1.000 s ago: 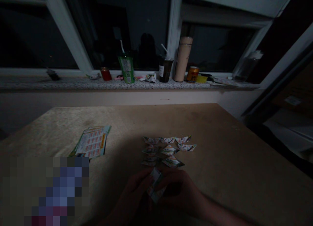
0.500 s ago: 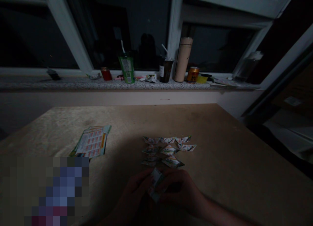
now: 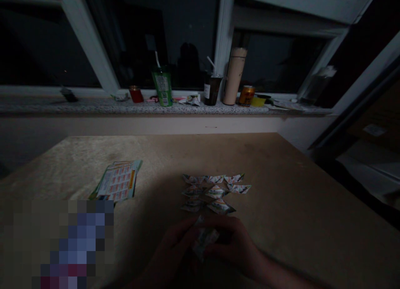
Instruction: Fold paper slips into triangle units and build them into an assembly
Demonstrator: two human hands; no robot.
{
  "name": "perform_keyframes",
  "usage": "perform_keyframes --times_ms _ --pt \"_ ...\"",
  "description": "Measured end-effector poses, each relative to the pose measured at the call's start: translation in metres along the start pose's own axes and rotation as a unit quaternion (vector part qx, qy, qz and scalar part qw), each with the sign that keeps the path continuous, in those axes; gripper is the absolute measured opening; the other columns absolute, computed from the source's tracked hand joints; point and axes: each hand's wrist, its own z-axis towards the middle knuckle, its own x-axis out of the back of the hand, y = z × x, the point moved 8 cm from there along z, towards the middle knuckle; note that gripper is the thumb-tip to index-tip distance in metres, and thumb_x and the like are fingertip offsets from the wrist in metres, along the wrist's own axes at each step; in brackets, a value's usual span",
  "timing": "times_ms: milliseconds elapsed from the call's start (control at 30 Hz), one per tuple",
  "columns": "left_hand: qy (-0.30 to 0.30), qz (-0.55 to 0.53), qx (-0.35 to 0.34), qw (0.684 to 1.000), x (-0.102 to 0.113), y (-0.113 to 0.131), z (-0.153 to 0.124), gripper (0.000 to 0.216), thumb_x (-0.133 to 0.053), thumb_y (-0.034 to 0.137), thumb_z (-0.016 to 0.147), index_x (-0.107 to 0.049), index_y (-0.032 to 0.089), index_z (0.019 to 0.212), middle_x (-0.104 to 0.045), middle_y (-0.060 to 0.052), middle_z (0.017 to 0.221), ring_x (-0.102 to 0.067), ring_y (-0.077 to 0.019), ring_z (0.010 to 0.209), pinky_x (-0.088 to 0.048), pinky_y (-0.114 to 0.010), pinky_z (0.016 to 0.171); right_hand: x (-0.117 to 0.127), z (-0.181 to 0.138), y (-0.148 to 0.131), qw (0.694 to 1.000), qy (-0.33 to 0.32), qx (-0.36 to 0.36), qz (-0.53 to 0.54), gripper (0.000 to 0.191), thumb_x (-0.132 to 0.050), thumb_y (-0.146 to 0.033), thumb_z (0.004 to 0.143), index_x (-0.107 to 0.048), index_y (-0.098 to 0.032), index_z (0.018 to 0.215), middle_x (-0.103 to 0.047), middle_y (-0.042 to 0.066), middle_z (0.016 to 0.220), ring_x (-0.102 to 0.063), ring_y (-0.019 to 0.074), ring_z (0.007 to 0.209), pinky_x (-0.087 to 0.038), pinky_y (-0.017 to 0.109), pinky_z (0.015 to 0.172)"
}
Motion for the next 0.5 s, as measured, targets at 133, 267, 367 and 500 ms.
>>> perform_keyframes --times_ms 133,267,367,500 --pt "-0.012 -0.008 0.0 1.0 -0.0021 -0.0016 -0.0003 0.05 -0.067 0.058 0.07 -0.07 0.015 0.095 -0.064 0.001 0.059 -0.05 -0.0099 0.038 -0.04 -0.019 0.038 0.0012 -0.0033 0.0008 1.0 0.017 0.001 0.006 0.04 -0.083 -0.02 0.061 -0.063 -0.023 0.095 -0.065 0.0 0.085 -0.062 0.0143 0.078 -0.049 0.022 0.066" --pt "-0.014 -0.01 0.012 1.0 -0.0025 -0.0036 -0.0005 0.049 -0.065 0.058 0.071 -0.069 0.015 0.094 -0.063 0.002 0.057 -0.049 -0.0095 0.038 -0.038 -0.018 0.037 0.002 -0.0047 -0.0028 0.997 0.021 0.009 -0.067 0.029 -0.078 -0.026 0.065 -0.055 -0.02 0.082 -0.059 -0.001 0.075 -0.056 0.0125 0.066 -0.044 0.021 0.056" --pt "-0.011 -0.001 0.009 1.0 -0.0023 -0.0017 -0.0018 0.048 -0.065 0.056 0.073 -0.069 0.015 0.097 -0.063 0.002 0.057 -0.049 -0.0099 0.038 -0.039 -0.019 0.038 0.0022 -0.0041 -0.0048 0.994 0.017 0.014 -0.105 0.025 -0.074 -0.031 0.069 -0.053 -0.02 0.075 -0.056 -0.001 0.069 -0.05 0.0114 0.061 -0.04 0.021 0.052" --pt "-0.029 0.007 0.001 1.0 -0.0072 0.0028 -0.0034 0.043 -0.065 0.054 0.074 -0.072 0.016 0.091 -0.06 0.002 0.055 -0.049 -0.0105 0.039 -0.04 -0.019 0.039 0.0047 -0.0029 -0.0023 0.993 0.028 0.003 -0.116 0.024 -0.071 -0.033 0.071 -0.051 -0.02 0.07 -0.052 -0.003 0.063 -0.044 0.0099 0.054 -0.034 0.02 0.047"
